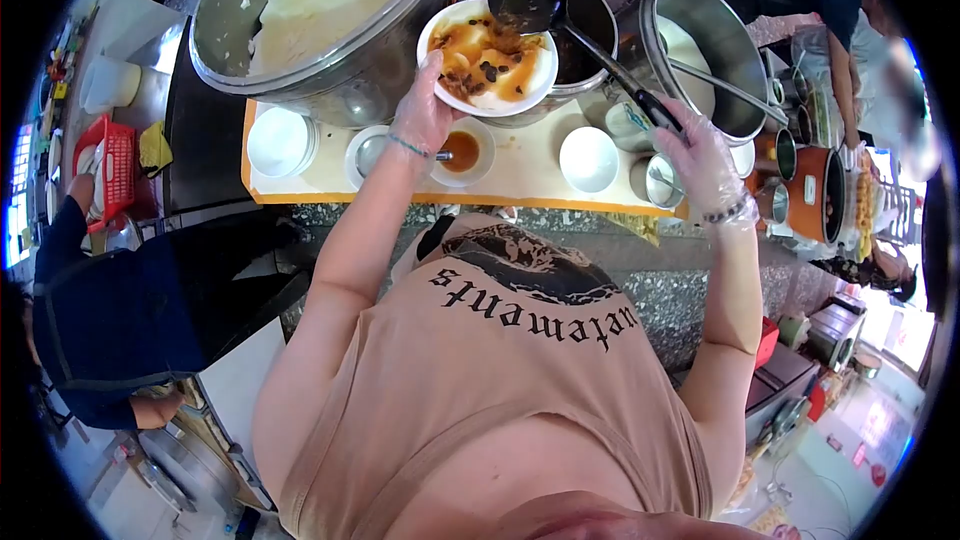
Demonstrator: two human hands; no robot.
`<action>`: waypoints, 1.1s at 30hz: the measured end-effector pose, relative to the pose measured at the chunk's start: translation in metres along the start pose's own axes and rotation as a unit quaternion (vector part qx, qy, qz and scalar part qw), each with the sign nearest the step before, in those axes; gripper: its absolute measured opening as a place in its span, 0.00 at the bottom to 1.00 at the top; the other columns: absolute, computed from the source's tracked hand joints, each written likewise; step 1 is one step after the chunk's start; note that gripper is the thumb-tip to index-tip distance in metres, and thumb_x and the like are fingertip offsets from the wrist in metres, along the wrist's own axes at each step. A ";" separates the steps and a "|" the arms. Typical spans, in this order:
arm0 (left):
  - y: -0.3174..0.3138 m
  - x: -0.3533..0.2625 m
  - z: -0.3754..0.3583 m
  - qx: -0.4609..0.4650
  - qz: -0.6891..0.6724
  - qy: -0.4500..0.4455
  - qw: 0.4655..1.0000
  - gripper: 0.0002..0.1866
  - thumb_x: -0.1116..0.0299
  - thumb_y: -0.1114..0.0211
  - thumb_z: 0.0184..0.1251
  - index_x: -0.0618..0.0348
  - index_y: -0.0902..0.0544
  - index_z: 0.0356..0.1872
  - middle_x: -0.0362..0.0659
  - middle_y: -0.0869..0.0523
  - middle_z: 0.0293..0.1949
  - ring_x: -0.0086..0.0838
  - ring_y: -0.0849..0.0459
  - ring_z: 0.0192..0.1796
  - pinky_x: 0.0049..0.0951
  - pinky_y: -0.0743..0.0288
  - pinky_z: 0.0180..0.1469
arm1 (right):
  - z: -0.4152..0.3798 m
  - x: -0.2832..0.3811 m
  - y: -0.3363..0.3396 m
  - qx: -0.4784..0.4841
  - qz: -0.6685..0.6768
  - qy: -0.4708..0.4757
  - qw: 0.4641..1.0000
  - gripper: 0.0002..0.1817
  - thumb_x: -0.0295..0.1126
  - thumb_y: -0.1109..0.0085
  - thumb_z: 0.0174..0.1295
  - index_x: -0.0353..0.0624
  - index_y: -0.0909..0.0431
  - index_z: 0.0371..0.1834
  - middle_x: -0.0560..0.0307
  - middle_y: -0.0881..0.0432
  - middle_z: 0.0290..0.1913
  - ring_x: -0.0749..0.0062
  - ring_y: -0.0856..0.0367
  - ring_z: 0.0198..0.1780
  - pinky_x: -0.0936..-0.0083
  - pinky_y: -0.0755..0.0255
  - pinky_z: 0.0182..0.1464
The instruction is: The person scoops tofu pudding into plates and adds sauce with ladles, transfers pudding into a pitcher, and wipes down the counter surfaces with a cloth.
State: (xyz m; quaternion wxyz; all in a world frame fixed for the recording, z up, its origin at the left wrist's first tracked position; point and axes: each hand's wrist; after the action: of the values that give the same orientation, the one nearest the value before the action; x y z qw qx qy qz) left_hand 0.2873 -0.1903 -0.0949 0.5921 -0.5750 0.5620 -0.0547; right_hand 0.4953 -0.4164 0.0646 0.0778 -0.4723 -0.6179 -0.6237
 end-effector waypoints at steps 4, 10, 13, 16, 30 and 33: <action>-0.002 0.000 0.001 0.008 -0.002 0.002 1.000 0.30 0.50 0.50 0.73 0.56 0.40 0.69 0.48 0.30 0.66 0.39 0.29 0.66 0.46 0.29 0.64 | -0.007 -0.005 -0.004 -0.093 -0.196 0.146 0.965 0.25 0.28 0.40 0.60 0.44 0.29 0.62 0.40 0.21 0.49 0.47 0.20 0.48 0.65 0.26 0.49; -0.010 -0.004 -0.018 0.020 -0.025 -0.002 0.999 0.28 0.53 0.52 0.74 0.56 0.39 0.68 0.47 0.29 0.65 0.38 0.30 0.67 0.43 0.32 0.67 | -0.019 -0.027 -0.017 -0.154 -0.077 0.081 0.982 0.23 0.27 0.41 0.62 0.44 0.28 0.61 0.48 0.19 0.46 0.64 0.18 0.45 0.74 0.26 0.47; -0.017 -0.005 -0.030 0.006 -0.047 -0.021 0.999 0.27 0.53 0.53 0.75 0.57 0.38 0.68 0.47 0.29 0.65 0.36 0.29 0.67 0.39 0.34 0.68 | -0.022 -0.054 -0.013 -0.068 0.251 -0.070 0.963 0.21 0.28 0.42 0.63 0.39 0.28 0.60 0.61 0.20 0.41 0.79 0.24 0.40 0.82 0.30 0.44; -0.035 -0.008 -0.048 -0.017 -0.038 -0.057 0.998 0.25 0.56 0.55 0.76 0.60 0.37 0.66 0.48 0.28 0.64 0.35 0.29 0.66 0.38 0.34 0.68 | -0.025 -0.077 -0.006 -0.015 0.298 -0.106 0.948 0.21 0.29 0.42 0.62 0.36 0.27 0.59 0.67 0.24 0.38 0.85 0.31 0.38 0.88 0.36 0.42; -0.021 -0.003 -0.117 -0.134 -0.015 -0.164 0.977 0.23 0.57 0.52 0.76 0.61 0.33 0.63 0.48 0.24 0.60 0.35 0.24 0.61 0.39 0.29 0.64 | -0.003 -0.140 -0.083 0.144 -0.078 0.109 0.980 0.21 0.34 0.42 0.62 0.38 0.27 0.58 0.39 0.19 0.49 0.47 0.21 0.51 0.61 0.28 0.54; -0.014 0.001 -0.117 -0.168 0.003 -0.158 0.973 0.24 0.56 0.56 0.76 0.61 0.35 0.65 0.49 0.27 0.63 0.39 0.27 0.64 0.43 0.32 0.66 | 0.018 -0.164 -0.129 0.157 -0.128 0.116 0.972 0.22 0.36 0.43 0.62 0.38 0.28 0.58 0.39 0.20 0.50 0.48 0.22 0.53 0.59 0.28 0.56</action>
State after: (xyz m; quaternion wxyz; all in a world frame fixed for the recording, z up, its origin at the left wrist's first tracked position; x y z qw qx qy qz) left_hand 0.2109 -0.2681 -0.0505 0.5685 -0.6656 0.4646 0.1337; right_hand 0.5052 -0.4520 -0.1415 0.1417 -0.2958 -0.7501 -0.5743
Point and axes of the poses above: each hand's wrist, its own z-axis towards the middle knuckle, its own y-axis out of the back of the hand, x = y × z
